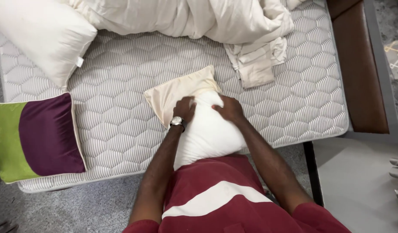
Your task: The person inserts a white pillow into a green and purple pillowcase on a bed. They align the corners, push the pillow inside, and adjust the case to fit snugly before placing the finished pillow on the mattress.
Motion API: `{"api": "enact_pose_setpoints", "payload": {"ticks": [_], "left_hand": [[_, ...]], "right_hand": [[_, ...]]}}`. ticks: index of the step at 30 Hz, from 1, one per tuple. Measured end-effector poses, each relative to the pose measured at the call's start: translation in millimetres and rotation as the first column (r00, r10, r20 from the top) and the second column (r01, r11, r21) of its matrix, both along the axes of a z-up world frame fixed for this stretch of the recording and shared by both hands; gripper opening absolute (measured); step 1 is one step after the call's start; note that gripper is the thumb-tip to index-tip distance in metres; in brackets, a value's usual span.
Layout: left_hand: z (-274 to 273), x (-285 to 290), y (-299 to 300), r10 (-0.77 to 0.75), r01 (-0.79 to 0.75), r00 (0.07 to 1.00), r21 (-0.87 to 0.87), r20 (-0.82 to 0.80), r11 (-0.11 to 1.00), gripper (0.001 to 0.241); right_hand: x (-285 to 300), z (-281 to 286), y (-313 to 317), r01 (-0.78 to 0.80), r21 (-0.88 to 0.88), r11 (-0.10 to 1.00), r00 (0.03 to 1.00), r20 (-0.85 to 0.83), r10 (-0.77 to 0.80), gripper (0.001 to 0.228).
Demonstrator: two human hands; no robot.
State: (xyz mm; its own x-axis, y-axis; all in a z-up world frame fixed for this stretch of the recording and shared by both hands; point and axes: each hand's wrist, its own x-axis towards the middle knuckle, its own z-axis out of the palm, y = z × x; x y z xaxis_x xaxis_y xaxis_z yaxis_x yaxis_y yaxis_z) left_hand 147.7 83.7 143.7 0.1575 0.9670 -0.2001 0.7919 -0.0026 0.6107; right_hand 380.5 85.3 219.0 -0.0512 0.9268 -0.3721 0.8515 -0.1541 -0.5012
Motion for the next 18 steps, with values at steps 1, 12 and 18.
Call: {"api": "enact_pose_setpoints", "payload": {"ticks": [1,12,18], "left_hand": [[6,3,5,-0.009,0.009,1.000,-0.002,0.004,1.000,0.033],[46,-1,30,-0.015,-0.114,0.938,0.353,0.345,0.929,0.012],[62,4,-2,-0.028,-0.121,0.919,0.348,0.393,0.930,0.016]], "right_hand": [[-5,15,-3,0.009,-0.002,1.000,1.000,0.004,-0.009,0.070],[-53,102,-20,-0.230,0.182,0.956,0.973,0.012,0.232,0.048],[-49,79,-22,-0.145,0.222,0.964,0.988,-0.015,0.153,0.047]]}}
